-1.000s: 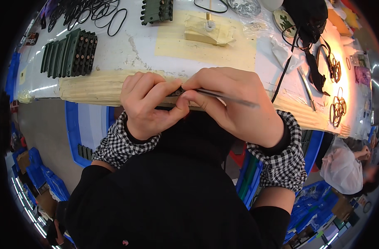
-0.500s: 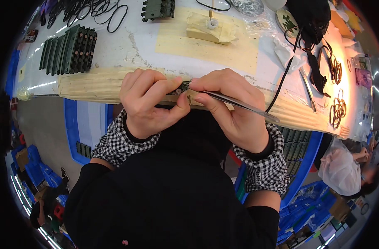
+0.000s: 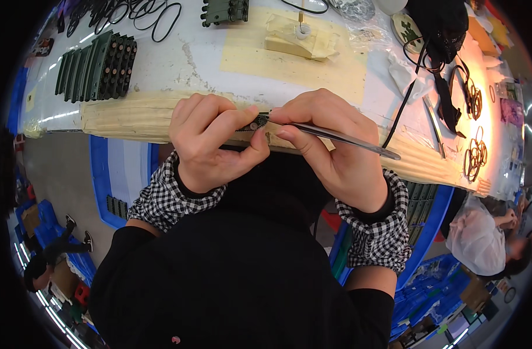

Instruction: Assembling small electronic components into a housing using tweezers on a workbench.

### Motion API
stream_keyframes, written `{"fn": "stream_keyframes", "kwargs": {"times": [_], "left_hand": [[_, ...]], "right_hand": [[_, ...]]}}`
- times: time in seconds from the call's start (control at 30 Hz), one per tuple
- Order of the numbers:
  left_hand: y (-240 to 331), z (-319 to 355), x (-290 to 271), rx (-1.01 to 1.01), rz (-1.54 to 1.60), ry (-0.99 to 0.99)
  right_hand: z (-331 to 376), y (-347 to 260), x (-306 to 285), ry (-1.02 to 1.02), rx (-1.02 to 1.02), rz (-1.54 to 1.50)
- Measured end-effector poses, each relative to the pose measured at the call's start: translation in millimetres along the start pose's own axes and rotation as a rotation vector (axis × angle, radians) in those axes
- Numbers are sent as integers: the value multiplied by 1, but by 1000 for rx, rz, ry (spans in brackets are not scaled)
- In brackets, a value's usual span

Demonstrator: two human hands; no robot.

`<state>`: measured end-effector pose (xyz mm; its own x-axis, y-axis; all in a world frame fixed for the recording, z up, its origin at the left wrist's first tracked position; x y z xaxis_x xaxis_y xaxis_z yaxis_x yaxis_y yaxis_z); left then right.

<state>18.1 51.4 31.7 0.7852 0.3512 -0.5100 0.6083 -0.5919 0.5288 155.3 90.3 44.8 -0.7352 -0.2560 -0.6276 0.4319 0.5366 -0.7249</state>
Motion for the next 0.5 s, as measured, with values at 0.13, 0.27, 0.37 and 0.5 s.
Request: {"fn": "stream_keyframes", "kwargs": {"times": [0.13, 0.27, 0.37, 0.5], "left_hand": [[-1, 0, 1, 1, 0, 3], [-1, 0, 1, -3, 0, -9], [-1, -1, 1, 1, 5, 0], [-2, -1, 0, -1, 0, 12]], "right_hand": [[-3, 3, 0, -24, 13, -13], [-5, 14, 4, -36, 153, -184], [-8, 11, 2, -32, 154, -163], [-10, 3, 0, -39, 30, -63]]}}
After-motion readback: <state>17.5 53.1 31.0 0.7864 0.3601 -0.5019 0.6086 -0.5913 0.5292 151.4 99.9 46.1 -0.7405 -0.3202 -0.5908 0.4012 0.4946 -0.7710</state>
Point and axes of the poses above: each hand's wrist, its own z-axis away from the middle knuckle, its own x-axis out of the palm, y = z × x, the point moved 9 cm from there along -z, towards the middle knuckle, and after that the axes turned 10 degrees about z, right-handed, at the moved point
